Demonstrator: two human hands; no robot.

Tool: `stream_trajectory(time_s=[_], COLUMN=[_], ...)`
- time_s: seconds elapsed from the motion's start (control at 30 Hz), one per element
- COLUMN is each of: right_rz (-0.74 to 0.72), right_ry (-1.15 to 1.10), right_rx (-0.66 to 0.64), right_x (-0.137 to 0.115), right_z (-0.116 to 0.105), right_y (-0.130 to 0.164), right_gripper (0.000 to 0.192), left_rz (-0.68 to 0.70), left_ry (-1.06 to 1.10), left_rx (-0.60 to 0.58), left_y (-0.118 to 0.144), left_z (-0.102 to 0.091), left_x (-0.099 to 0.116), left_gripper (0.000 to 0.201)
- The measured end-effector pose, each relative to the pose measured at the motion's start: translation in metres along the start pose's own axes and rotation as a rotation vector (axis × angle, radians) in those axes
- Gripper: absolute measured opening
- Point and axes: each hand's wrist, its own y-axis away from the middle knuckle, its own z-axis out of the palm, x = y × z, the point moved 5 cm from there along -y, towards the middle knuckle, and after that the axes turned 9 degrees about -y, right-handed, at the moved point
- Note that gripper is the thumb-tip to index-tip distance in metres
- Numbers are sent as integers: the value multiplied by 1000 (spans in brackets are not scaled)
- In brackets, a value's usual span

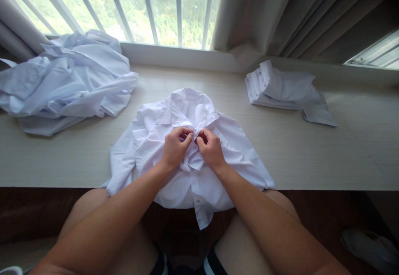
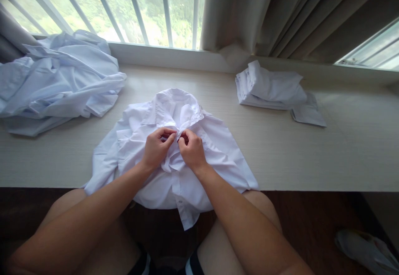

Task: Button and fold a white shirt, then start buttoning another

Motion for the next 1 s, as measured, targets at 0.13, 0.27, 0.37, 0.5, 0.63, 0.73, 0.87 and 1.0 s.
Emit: stream_trajectory(time_s=[0.13,0.27,0.37,0.5,0.63,0.73,0.87,1.0], right_rz=[-26,-24,-20,-42,-48,-61,-76,-84], right_ry=[31,40,47,53,75,69,52,54], right_rx=[2,1,0,0,5,3,-6,-12], right_x=[0,1,2,3,4,4,2,0], right_z=[-1,-1,-1,0,1,1,1,1], right_y=[0,0,-1,0,1,1,1,2], right_gripper=[15,17,16,17,19,16,16,17], left_rz=[6,8,9,13,17,5,-19,-23], left_ry=[-9,-5,-3,-4,-7,-4,-5,17], left_rx=[-19,-33,-37,-52,-77,-76,-75,-78], left_y=[-1,-1,-1,-2,-3,-4,-6,-7], left_z=[0,0,-2,-2,1,2,1,0], left_x=[0,2,4,4,1,-2,-3,-3], left_gripper=[13,14,15,17,18,18,19,21])
